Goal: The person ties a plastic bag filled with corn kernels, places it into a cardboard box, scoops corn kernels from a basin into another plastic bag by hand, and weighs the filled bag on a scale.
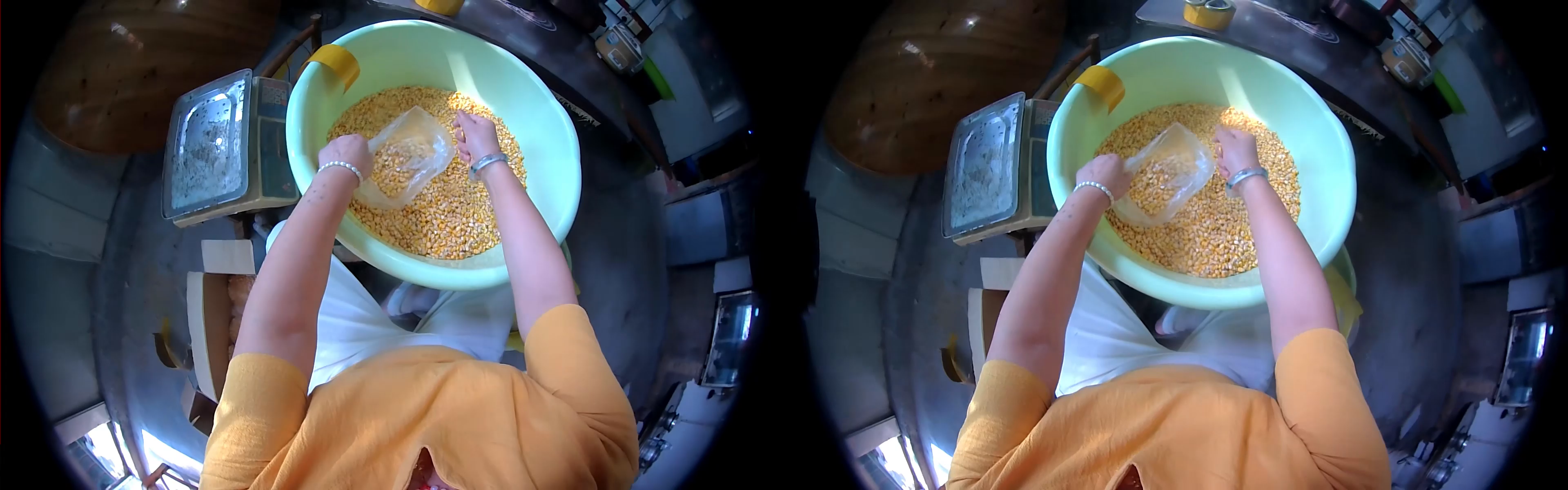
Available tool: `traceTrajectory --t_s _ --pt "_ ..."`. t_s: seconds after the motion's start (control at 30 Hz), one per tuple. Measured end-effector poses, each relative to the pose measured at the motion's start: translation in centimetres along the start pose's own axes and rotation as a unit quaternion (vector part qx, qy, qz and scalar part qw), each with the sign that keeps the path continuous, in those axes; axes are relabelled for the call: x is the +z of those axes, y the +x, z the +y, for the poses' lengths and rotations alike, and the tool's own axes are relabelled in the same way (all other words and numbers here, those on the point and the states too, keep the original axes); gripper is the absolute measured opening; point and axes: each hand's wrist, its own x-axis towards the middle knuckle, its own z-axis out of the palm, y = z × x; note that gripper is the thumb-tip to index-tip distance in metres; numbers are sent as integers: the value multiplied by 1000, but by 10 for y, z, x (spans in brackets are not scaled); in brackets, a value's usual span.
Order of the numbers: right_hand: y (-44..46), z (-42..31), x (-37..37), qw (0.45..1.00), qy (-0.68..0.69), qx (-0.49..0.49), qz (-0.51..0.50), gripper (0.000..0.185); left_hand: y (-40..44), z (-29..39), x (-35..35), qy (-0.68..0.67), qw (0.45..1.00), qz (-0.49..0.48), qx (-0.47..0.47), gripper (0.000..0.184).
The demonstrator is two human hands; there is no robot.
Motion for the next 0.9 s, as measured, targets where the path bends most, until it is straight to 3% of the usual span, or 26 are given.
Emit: traceTrajectory --t_s 0.07,0.2,0.33,0.43,0.47,0.67,0.77,0.9 --pt "-13 -18 22 998 -16 -16 -59 25 0 1 -1 5 1000 -8 3 27" --pt "-30 -9 75 981 -103 55 -153 24 -1 -1 -1 -4 1000 -3 13 26" --pt "4 45 93 978 -72 144 -132 21 -7 0 -4 -4 1000 4 12 25" --pt "16 59 86 985 -61 161 -28 21 -8 -1 -4 -5 1000 -3 9 25" --pt "23 67 83 988 -27 154 20 23 -8 -1 -4 -4 1000 -6 11 25" --pt "34 73 65 984 -123 107 65 27 -4 0 -3 -1 1000 -4 20 25" --pt "43 86 65 978 -204 -39 30 26 -5 -1 -3 3 1000 -6 20 24" --pt "29 66 61 944 -326 -13 -51 26 -6 0 -4 11 1000 -9 22 23"
